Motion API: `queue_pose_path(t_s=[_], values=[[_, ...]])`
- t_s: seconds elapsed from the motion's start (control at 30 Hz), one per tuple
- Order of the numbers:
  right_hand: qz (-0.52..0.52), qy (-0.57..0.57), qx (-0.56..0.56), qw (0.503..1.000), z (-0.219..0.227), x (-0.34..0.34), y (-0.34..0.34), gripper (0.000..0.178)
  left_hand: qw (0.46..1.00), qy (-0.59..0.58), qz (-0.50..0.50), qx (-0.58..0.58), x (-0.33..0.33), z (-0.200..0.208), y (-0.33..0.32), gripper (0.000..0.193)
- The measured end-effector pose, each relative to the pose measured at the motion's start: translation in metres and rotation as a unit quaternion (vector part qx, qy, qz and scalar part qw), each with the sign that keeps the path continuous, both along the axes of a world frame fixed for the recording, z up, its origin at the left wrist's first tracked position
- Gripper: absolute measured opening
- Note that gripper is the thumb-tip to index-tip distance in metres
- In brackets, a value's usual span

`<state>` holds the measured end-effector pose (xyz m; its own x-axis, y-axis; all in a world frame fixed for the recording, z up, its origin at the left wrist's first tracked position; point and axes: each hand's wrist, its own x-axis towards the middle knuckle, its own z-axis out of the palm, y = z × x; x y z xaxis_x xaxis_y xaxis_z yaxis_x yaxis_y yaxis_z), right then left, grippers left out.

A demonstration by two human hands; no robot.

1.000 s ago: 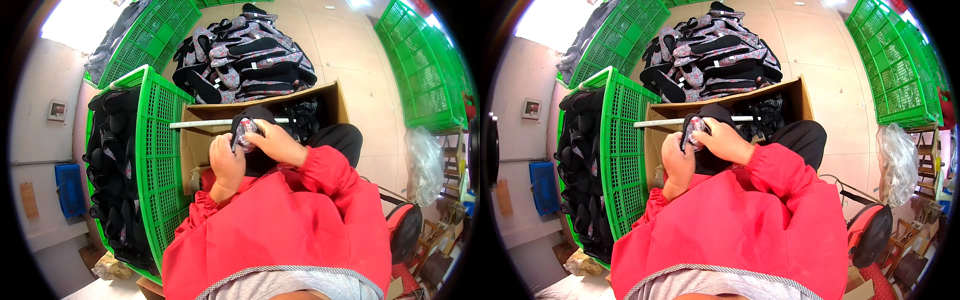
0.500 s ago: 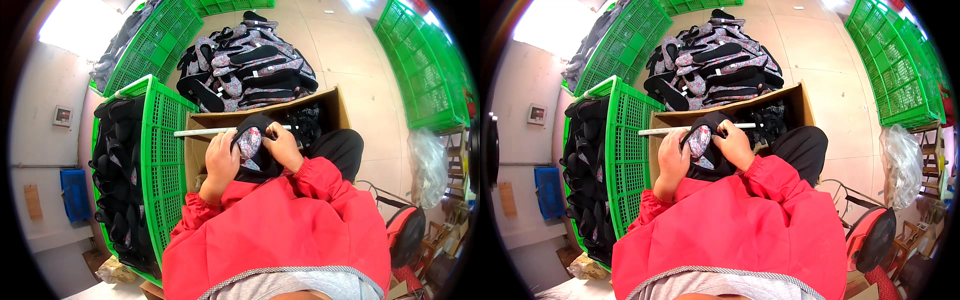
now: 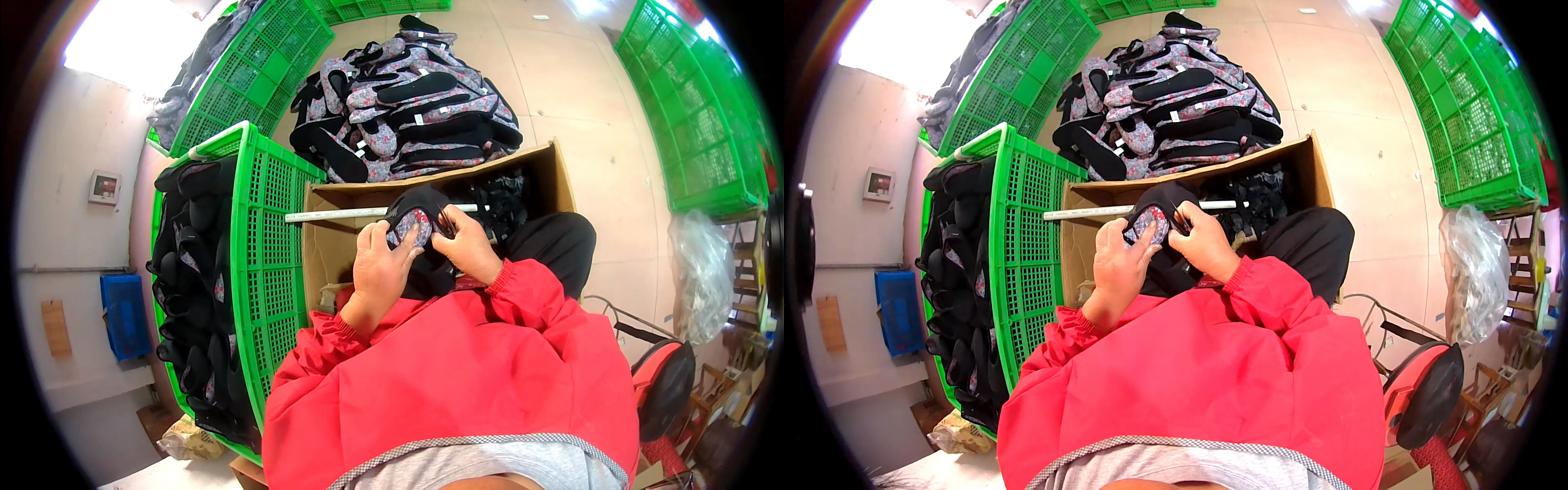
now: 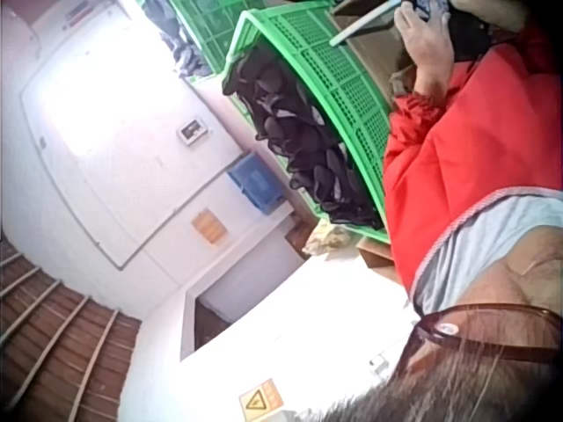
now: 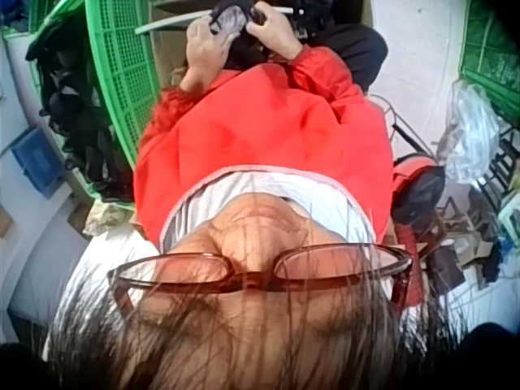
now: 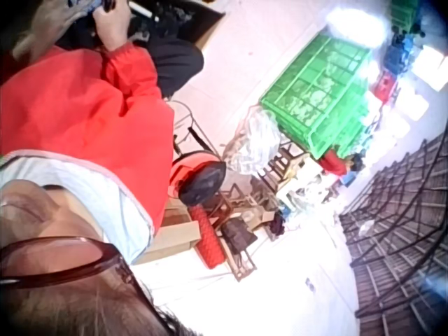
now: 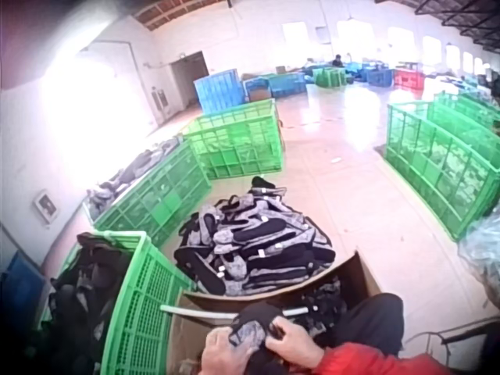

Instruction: The person sits on the floor and assembles slippers by hand. They pick up a slipper from a green crate, use pliers to attach a small metal piece to the sole, and then place the finished slipper into a cardboard box.

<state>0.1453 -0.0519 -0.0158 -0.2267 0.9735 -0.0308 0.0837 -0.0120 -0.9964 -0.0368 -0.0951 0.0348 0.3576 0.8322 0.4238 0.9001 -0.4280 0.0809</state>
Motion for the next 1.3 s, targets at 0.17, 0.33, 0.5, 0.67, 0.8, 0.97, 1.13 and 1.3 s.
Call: queue_pose_path(t_s=[0.17, 0.33, 0.5, 0.67, 0.8, 0.97, 1.13, 1.3], values=[[0.037, 0.001, -0.004, 0.999, 0.001, 0.002, -0.008, 0.019, 0.993, -0.074, 0.088, -0.003, 0.002, -0.015, 0.032, 0.029], [0.009, -0.001, -0.019, 1.000, -0.001, -0.003, -0.003, 0.019, 0.996, -0.037, 0.074, 0.022, -0.002, -0.022, 0.074, 0.014], [0.003, -0.010, -0.007, 1.000, 0.000, -0.013, 0.001, 0.019, 0.995, 0.049, 0.091, 0.001, -0.012, -0.028, 0.102, 0.007], [0.006, -0.011, -0.005, 1.000, 0.000, -0.016, -0.001, 0.018, 0.982, 0.167, 0.081, -0.028, -0.014, -0.034, 0.111, 0.011], [0.027, -0.039, -0.017, 0.999, 0.003, -0.022, -0.008, 0.018, 0.948, 0.264, 0.106, -0.143, -0.018, -0.038, 0.114, 0.021], [0.023, -0.051, -0.017, 0.998, -0.001, -0.023, -0.009, 0.018, 0.944, 0.227, 0.114, -0.209, -0.019, -0.037, 0.115, 0.023], [0.017, -0.048, -0.013, 0.999, -0.002, -0.017, -0.010, 0.019, 0.945, 0.188, 0.141, -0.226, -0.025, -0.044, 0.109, 0.017], [0.012, -0.108, -0.022, 0.994, 0.001, -0.007, -0.013, 0.019, 0.968, 0.167, 0.157, -0.106, -0.014, -0.030, 0.073, 0.013]])
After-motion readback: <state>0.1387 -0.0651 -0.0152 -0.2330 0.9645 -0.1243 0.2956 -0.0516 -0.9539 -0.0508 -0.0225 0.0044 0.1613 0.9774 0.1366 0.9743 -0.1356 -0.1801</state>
